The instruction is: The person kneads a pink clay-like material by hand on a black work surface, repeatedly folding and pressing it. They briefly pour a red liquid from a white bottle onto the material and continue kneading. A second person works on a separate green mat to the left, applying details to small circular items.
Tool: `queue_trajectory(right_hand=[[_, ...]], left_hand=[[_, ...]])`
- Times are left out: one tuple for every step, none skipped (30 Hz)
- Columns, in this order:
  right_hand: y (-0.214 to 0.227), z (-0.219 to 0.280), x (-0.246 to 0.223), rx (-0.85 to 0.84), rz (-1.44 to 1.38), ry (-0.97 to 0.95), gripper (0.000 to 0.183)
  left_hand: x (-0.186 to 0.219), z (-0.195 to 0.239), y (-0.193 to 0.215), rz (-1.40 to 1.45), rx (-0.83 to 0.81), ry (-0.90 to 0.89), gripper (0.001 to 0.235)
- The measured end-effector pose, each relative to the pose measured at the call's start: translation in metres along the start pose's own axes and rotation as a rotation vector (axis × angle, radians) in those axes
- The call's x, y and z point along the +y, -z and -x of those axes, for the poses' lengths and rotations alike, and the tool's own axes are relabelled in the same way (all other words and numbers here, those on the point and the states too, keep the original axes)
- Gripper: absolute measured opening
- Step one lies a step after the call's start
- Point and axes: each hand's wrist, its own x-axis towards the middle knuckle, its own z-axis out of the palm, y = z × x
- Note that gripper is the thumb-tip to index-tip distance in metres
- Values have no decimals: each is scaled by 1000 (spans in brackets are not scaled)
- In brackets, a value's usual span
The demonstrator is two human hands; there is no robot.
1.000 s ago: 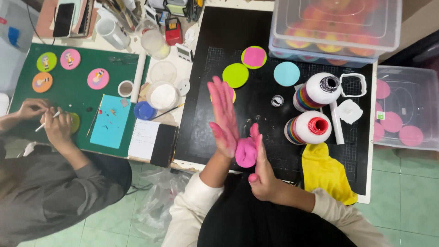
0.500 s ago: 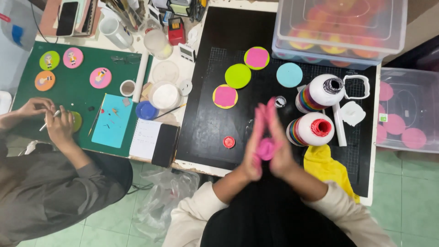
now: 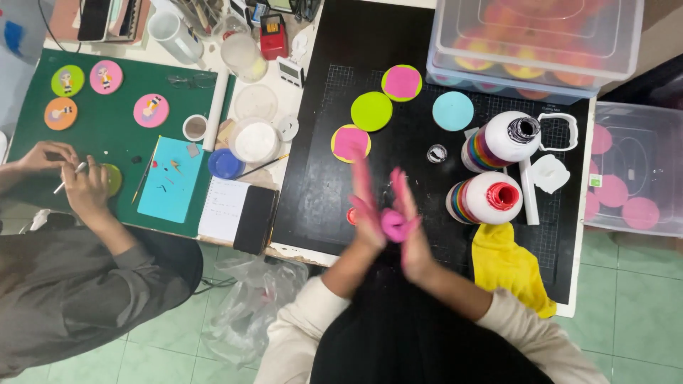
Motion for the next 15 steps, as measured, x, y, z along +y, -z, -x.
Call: queue_trajectory(right_hand=[[-2,4,5,-6,-1,-10,106],[-5,8,10,-98,122,84,103],[-9,15,15,-193,239,173,101],[3,-6,18,-201,233,158,101],[18,-34,19,-106,246,226,82],[33,-61,20,-12,257,293,64],[26,-53,24,-14,258,298,64],[19,-45,28,-48,218,262,69],[12,-32,32,-83,177,214,75],[5,-19,36,-86,177,208,75],[-1,-9,41,-139,115,147,85],[-8,1,47,-192,53,84,96],[-2,-11,54,-191,49,89,96],[4,-23,61,-84,-34,-5,81],[10,-25,69,31,-121,-117,74]], left_hand=[[12,-14,1,-2,10,5,92],[23,-29,2,14,196,-81,84],[35,-41,6,23,384,-165,76],[24,-9,-7,14,396,-156,76],[12,15,-23,84,295,44,74],[1,40,-40,154,190,242,73],[2,31,-36,155,190,237,73],[3,23,-31,162,196,294,71],[5,19,-27,168,209,359,71],[-3,3,-3,168,215,363,71],[-13,-15,22,66,332,271,65],[-23,-32,46,-37,448,178,60],[-17,-33,47,-40,444,174,60],[-13,-34,47,-23,438,165,57],[-7,-25,48,-11,434,176,53]])
